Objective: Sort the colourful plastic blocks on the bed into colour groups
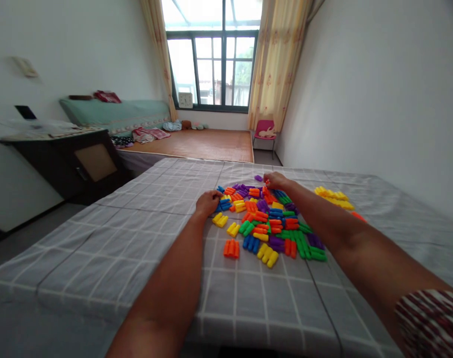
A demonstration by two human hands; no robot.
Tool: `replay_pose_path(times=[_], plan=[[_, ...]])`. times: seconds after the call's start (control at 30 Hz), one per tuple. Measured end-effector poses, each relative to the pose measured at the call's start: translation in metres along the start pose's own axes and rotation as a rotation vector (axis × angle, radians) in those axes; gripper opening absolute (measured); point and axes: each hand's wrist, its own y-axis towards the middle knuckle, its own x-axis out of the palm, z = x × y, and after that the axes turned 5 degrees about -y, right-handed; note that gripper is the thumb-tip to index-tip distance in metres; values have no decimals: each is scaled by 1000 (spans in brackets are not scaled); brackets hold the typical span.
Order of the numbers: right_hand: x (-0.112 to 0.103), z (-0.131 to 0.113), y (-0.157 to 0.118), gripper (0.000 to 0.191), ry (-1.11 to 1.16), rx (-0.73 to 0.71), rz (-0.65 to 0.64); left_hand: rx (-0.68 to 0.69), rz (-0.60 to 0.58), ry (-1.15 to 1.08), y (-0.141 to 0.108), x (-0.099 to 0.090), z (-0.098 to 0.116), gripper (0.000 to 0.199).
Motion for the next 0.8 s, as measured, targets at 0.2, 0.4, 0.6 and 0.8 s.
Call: replay_pose_path(times=[0.2, 0.4, 0.6, 0.8], plan=[[-27, 4, -52, 55, 262, 78, 88, 19, 0, 11, 4, 1, -6, 30], [-55, 54, -142, 63, 548, 166, 194, 66, -13, 33, 7, 0, -12, 32], [-60, 137, -241, 56, 707, 443, 412, 84, -21, 76, 7, -7, -8, 35], [-37, 168, -302, 62, 837, 407, 454, 77, -15, 83, 6, -11, -5, 34]])
